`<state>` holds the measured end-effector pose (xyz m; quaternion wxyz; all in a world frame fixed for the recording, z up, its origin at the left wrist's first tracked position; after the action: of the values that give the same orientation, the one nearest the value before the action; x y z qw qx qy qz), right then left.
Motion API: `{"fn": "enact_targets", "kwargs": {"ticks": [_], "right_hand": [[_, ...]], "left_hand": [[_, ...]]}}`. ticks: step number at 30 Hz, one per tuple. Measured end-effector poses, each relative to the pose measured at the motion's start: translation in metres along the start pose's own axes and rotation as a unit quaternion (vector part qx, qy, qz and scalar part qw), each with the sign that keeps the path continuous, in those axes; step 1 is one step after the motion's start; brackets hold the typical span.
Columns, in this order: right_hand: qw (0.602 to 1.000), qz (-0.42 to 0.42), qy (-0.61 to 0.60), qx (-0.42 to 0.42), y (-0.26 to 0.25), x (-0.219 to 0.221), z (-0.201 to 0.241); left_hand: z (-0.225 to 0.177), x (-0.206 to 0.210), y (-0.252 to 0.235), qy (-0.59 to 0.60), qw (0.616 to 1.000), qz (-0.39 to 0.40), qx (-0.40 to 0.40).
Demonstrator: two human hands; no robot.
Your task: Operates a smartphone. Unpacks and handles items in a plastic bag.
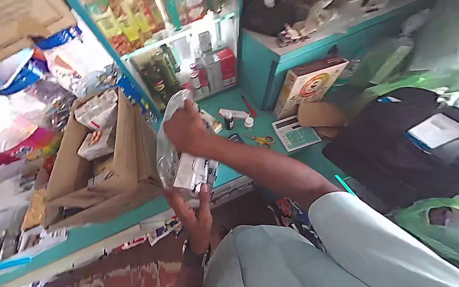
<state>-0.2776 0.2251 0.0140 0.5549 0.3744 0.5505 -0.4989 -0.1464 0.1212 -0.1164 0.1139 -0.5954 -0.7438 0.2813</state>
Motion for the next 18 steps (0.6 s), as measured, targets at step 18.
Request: {"fn": "enact_targets", "kwargs": {"ticks": [18], "right_hand": [[0.797,-0.333,-0.473,-0.172,0.11,-0.08,-0.089]], "left_hand": [[0.011,-0.001,-0.007,0.014,1.0,-0.011,-0.004]]}}
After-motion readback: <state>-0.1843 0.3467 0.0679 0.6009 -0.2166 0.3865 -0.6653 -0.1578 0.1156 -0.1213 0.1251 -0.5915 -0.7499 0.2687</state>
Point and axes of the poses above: each hand's wrist, its own y-axis away from the middle knuckle, its own x-axis out of the palm, z = x × y, the point moved 4 cm from there along -y, towards the middle knuckle
